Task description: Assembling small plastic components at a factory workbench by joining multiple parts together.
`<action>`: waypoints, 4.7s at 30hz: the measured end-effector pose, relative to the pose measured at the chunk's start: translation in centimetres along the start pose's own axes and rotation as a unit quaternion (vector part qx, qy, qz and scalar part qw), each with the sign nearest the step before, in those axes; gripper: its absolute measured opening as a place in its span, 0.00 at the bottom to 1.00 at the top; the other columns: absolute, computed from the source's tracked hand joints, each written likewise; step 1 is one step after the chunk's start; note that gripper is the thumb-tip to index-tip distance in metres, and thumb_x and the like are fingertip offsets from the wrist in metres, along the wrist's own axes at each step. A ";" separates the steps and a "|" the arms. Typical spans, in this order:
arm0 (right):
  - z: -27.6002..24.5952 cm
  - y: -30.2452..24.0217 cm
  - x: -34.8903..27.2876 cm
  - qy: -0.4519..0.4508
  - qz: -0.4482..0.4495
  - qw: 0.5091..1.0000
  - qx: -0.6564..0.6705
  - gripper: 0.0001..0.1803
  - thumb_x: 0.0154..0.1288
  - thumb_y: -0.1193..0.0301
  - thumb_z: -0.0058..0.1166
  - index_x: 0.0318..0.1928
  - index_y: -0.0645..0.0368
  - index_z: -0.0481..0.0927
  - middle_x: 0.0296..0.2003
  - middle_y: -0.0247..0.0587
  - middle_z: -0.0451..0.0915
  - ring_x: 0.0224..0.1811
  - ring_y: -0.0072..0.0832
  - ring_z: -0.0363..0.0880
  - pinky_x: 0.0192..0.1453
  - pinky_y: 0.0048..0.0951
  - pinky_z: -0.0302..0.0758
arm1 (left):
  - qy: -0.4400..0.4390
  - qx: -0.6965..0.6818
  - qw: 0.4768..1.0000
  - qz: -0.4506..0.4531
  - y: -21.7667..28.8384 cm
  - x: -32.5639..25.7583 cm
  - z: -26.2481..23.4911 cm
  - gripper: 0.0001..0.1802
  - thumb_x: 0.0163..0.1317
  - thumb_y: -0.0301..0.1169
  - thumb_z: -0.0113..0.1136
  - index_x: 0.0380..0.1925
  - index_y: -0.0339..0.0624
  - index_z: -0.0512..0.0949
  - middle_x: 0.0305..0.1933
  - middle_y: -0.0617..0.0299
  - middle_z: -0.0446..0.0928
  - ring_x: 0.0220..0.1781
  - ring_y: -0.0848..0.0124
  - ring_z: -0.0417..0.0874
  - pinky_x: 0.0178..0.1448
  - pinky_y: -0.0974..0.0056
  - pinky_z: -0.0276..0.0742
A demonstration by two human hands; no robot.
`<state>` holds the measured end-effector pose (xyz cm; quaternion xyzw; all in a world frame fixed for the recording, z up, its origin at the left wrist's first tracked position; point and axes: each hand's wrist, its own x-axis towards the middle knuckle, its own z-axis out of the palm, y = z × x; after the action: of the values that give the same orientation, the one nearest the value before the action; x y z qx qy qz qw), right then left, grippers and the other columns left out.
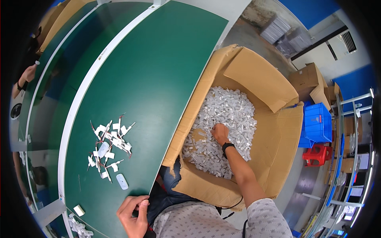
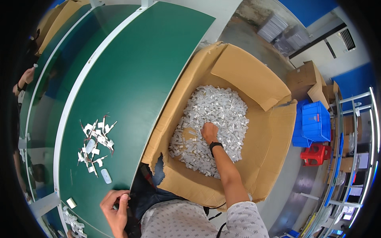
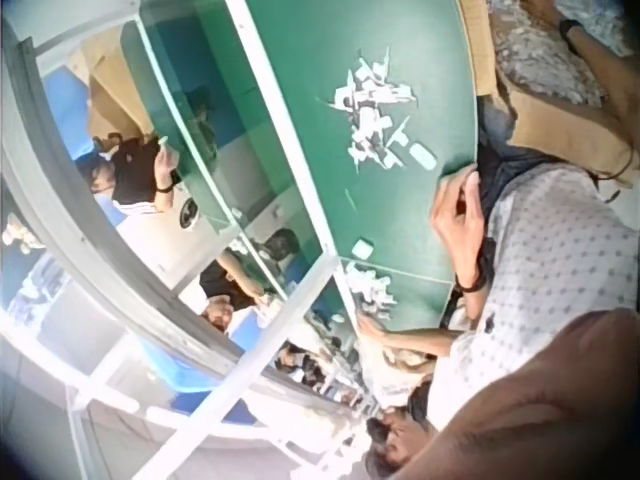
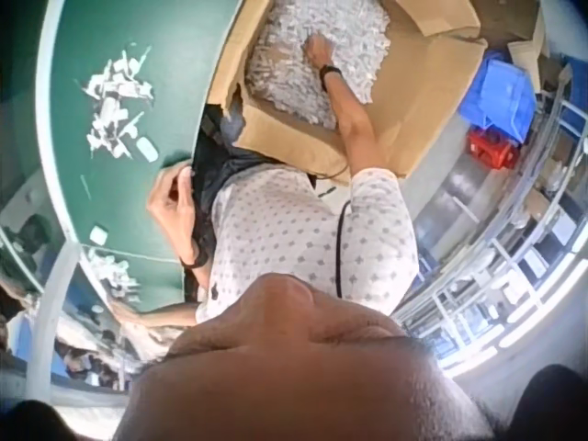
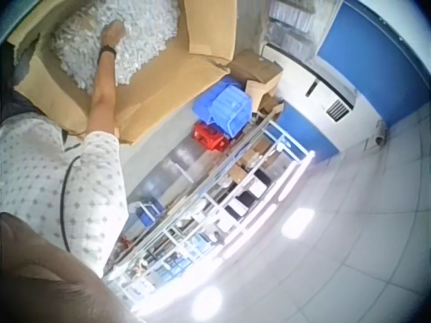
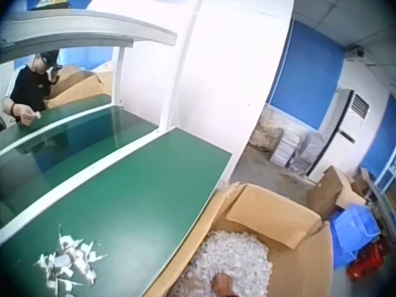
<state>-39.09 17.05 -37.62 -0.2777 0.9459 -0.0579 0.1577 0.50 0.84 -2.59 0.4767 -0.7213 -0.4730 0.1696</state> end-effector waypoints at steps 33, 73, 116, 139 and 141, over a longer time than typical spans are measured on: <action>-28.5 -21.7 -24.0 -0.070 -0.382 0.734 0.558 0.08 0.61 0.75 0.71 0.38 0.64 0.85 0.37 0.38 0.81 0.33 0.18 0.79 0.38 0.20 0.75 | 0.119 -0.051 0.932 0.338 3.2 -2.8 2.2 0.08 0.52 0.19 0.74 0.31 0.34 0.84 0.28 0.53 0.83 0.26 0.65 0.82 0.34 0.67 0.77; -29.0 -21.7 -24.9 -0.053 -0.472 0.737 0.481 0.14 0.49 0.77 0.76 0.39 0.60 0.91 0.30 0.36 0.86 0.25 0.21 0.84 0.26 0.19 0.74 | 0.061 -0.086 0.915 0.389 1.6 -2.4 1.2 0.04 0.52 0.17 0.67 0.24 0.33 0.80 0.25 0.55 0.82 0.21 0.66 0.80 0.26 0.67 0.72; -34.5 -12.6 -15.4 0.232 -0.120 0.857 0.444 0.08 0.68 0.74 0.64 0.44 0.65 0.88 0.31 0.36 0.86 0.27 0.17 0.79 0.32 0.19 0.74 | 0.503 0.459 0.696 -0.230 -15.9 -16.2 -26.7 0.14 0.70 0.31 0.63 0.46 0.29 0.85 0.44 0.45 0.86 0.45 0.59 0.87 0.51 0.56 0.82; 0.1 1.2 -2.8 0.016 -0.088 0.996 -0.004 0.10 0.54 0.71 0.67 0.39 0.56 0.87 0.42 0.50 0.83 0.41 0.51 0.85 0.45 0.47 0.81 | 0.028 0.048 0.993 0.104 0.3 -0.1 -0.8 0.05 0.61 0.22 0.65 0.34 0.30 0.85 0.33 0.53 0.85 0.35 0.63 0.82 0.44 0.63 0.75; -0.8 0.4 -3.2 0.018 -0.084 0.996 0.016 0.10 0.54 0.70 0.67 0.39 0.55 0.87 0.41 0.51 0.83 0.41 0.51 0.85 0.45 0.46 0.81 | 0.027 0.047 0.992 0.110 0.3 -0.2 -1.1 0.05 0.61 0.22 0.65 0.34 0.30 0.85 0.33 0.53 0.85 0.35 0.63 0.82 0.44 0.63 0.75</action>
<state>-36.99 19.17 -36.11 -0.3528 0.9208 -0.0912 0.1391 1.19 0.45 -1.69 0.4144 -0.7858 -0.4040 0.2181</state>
